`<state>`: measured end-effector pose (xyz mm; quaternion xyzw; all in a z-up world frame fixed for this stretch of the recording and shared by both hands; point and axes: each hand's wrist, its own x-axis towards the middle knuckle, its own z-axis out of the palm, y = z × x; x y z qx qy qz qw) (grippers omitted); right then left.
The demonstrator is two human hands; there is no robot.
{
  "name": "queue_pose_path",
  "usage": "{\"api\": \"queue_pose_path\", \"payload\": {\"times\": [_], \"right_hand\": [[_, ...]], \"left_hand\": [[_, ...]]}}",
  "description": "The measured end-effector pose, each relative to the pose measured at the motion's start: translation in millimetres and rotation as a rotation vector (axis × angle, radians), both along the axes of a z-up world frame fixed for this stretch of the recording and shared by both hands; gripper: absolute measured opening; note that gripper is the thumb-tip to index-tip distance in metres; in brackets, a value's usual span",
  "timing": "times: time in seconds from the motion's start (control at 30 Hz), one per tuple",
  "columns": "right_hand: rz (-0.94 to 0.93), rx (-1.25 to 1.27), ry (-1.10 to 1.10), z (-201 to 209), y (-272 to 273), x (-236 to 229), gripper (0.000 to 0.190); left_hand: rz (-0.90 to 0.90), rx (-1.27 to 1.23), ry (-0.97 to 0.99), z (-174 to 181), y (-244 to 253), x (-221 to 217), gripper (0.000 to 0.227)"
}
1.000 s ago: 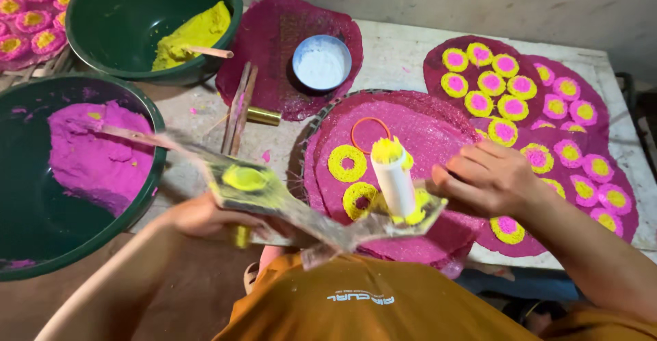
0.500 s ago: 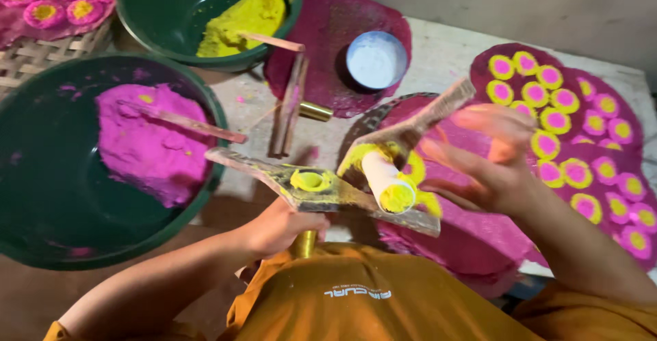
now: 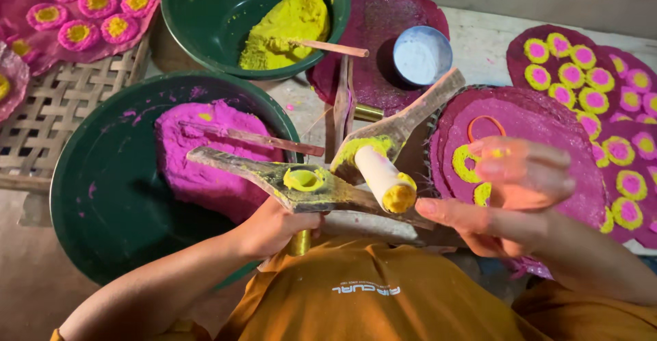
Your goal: The person prepares colored dough and uses a handheld mold tool to shape dough into small floral patterns onto large circular bases.
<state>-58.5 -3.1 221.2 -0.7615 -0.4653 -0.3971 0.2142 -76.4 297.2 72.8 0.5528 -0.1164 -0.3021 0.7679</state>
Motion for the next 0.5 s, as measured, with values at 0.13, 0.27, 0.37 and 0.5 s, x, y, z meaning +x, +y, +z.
{"api": "queue_pose_path", "payload": {"times": [0.13, 0.27, 0.37, 0.5], "right_hand": [[-0.017, -0.033, 0.033, -3.4, 7.6, -4.1, 0.024], [0.029, -0.102, 0.055, -11.5, 18.0, 3.2, 0.021], [0.069, -0.096, 0.06, -8.1, 30.7, 8.0, 0.02], [0.115, -0.067, 0.09, -9.6, 46.2, 14.2, 0.015]], "left_hand": [[-0.033, 0.039, 0.008, 2.3, 12.9, 4.3, 0.017], [-0.034, 0.012, 0.061, 5.1, 25.5, 5.8, 0.019], [-0.033, -0.005, 0.096, 6.1, 34.5, 4.0, 0.018], [0.019, 0.019, 0.282, 6.6, 47.6, -1.2, 0.017]]}}
